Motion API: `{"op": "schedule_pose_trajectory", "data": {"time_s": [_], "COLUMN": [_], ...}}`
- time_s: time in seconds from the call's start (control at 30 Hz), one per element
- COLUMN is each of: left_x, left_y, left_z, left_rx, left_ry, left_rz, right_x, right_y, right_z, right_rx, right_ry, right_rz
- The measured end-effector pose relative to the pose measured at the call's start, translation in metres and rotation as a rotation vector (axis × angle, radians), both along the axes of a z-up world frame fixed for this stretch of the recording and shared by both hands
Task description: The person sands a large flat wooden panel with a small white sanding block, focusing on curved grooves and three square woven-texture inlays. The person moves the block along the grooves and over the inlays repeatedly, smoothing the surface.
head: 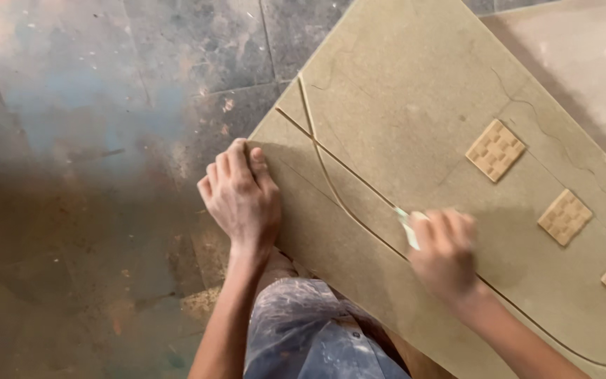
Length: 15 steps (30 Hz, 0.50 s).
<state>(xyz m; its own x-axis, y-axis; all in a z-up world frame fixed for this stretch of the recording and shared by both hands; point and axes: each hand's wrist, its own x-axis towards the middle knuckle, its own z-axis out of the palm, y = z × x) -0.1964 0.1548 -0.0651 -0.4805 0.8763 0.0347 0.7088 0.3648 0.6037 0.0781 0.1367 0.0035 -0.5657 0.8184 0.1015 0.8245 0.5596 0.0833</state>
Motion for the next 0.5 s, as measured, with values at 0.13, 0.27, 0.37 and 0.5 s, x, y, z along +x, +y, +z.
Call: {"op": "schedule_pose_trajectory", "data": {"time_s": [0.13, 0.27, 0.37, 0.5], "left_x": [0.000, -0.003, 0.004, 0.009], "left_y": [-0.002, 0.008, 0.016, 0.024], "left_z": [-0.004, 0.006, 0.008, 0.002], "left_rx": [0.013, -0.037, -0.140, -0.114], "left_ry": [0.049, 0.063, 0.201, 0.261], "left_rz": [-0.013, -0.054, -0.025, 0.008], "right_x": [-0.008, 0.024, 0.016, -0.045], "right_y": [0.011, -0.010, -0.006, 0.036], "right_z": [-0.035, -0.009, 0.006, -0.024], "right_rx": [-0.077, -0.109, -0.092, -0.011], "right_ry": [-0.027, -0.071, -0.041, 0.089], "right_rz": [0.018, 0.019, -0.038, 0.054]}}
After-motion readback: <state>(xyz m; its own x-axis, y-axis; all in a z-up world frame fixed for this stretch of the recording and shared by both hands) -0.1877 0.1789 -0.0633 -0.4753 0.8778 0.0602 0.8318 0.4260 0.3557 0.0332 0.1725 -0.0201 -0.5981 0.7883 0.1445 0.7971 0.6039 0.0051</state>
